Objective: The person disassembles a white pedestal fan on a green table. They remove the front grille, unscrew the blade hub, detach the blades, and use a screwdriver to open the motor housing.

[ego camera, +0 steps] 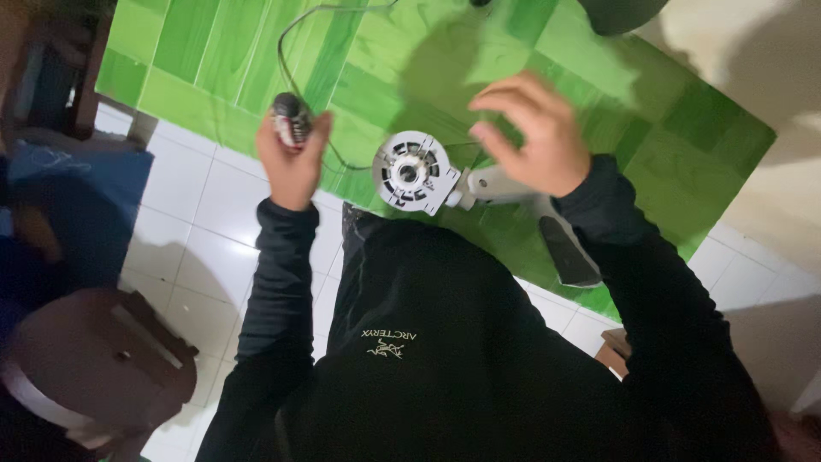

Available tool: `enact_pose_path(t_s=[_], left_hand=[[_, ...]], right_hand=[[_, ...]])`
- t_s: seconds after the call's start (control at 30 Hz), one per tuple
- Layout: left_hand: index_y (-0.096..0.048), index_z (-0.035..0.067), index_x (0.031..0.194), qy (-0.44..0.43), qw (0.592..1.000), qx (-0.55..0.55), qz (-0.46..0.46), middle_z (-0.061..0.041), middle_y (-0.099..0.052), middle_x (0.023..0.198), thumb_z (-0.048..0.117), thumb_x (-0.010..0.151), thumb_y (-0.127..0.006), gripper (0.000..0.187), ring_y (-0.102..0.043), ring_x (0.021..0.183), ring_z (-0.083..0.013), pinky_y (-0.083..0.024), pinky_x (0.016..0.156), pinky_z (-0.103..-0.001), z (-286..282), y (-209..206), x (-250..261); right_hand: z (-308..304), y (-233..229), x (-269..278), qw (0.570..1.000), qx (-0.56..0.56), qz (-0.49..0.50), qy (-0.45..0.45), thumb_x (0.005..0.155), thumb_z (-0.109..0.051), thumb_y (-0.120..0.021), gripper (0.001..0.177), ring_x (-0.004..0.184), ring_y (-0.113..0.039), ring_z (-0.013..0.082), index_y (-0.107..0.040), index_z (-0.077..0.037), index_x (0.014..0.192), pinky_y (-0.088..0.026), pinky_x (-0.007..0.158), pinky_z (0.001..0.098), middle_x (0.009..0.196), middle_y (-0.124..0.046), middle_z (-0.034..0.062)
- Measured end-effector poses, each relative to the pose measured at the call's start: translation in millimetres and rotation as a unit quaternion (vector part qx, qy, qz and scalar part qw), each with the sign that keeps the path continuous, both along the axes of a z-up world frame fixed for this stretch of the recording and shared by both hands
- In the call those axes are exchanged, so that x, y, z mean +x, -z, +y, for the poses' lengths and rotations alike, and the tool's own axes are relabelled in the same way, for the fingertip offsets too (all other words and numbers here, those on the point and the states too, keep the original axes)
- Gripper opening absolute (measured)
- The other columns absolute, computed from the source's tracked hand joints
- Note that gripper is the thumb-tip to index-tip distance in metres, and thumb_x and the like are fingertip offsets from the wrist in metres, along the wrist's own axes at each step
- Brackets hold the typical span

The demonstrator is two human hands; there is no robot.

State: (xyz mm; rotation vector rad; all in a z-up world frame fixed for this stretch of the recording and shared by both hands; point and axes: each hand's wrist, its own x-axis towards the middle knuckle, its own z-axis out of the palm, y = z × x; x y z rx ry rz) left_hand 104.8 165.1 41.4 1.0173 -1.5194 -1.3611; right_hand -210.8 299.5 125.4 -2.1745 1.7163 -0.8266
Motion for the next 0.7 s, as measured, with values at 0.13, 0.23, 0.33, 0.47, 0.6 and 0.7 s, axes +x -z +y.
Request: enact_pose_path(t_s=[0.13,0.23,0.33,0.47,0.6,0.7], left_hand=[[-0.058,0.003,0.124,0.168,0.973,-0.087,0.129,-0.009,-0.057,0.123,0.014,0.097,-0.078,0.035,-0.063,0.107,-0.0168,-0.054,0.08,-0.027,12,-60,-38],[-0.061,0.009,0.133,0.227,0.943,-0.185,0.159,-0.012,-0.06,0.134,0.023,0.099,-0.075,0.039,-0.06,0.127,-0.0221,-0.048,0.104,-0.037,6,-86,-76],[-0.062,0.011,0.132,0.272,0.925,-0.178,0.195,-0.013,-0.063,0.136,0.028,0.1,-0.07,0.037,-0.062,0.128,-0.0246,-0.05,0.117,-0.042,4,-92,-97],[-0.048,0.01,0.15,0.265,0.929,-0.213,0.145,-0.011,-0.054,0.15,0.038,0.107,-0.076,0.059,-0.05,0.145,-0.0248,-0.037,0.125,-0.042,10,-72,-98],[-0.042,0.007,0.156,0.28,0.943,-0.123,0.13,-0.012,-0.053,0.154,0.036,0.112,-0.06,0.056,-0.048,0.146,-0.0275,-0.036,0.13,-0.044,0,-35,-71],[-0.065,0.006,0.135,0.258,0.965,-0.047,0.005,-0.012,-0.067,0.134,0.022,0.11,-0.054,0.032,-0.063,0.131,-0.0269,-0.047,0.116,-0.038,-2,1,-51]], right_hand=[[-14,-17,60,0.991,0.028,-0.103,-0.079,0.1,-0.016,-0.079,0.041,0.107,-0.071,0.0272,-0.062,0.002,0.132,-0.06,0.093,0.0409,0.118,-0.069,0.0154],[-16,-23,73,0.989,-0.017,-0.121,-0.082,0.1,-0.015,-0.079,0.043,0.109,-0.07,0.0302,-0.057,0.005,0.131,-0.06,0.094,0.0429,0.119,-0.067,0.0179],[-24,-15,73,0.99,-0.049,-0.116,-0.064,0.102,-0.01,-0.077,0.035,0.106,-0.073,0.0282,-0.057,0.001,0.129,-0.062,0.091,0.0392,0.119,-0.068,0.0156],[-19,5,66,0.993,-0.026,-0.113,-0.003,0.103,-0.002,-0.075,0.028,0.094,-0.076,0.0247,-0.062,-0.004,0.127,-0.064,0.085,0.0351,0.113,-0.073,0.0129],[-3,25,71,0.961,-0.001,-0.27,0.059,0.11,-0.008,-0.073,0.033,0.103,-0.075,0.0244,-0.055,0.003,0.134,-0.064,0.093,0.0356,0.113,-0.071,0.0151],[7,36,75,0.961,0.01,-0.265,0.078,0.111,-0.012,-0.072,0.035,0.11,-0.075,0.0238,-0.053,0.006,0.134,-0.062,0.096,0.0352,0.117,-0.074,0.0161]])
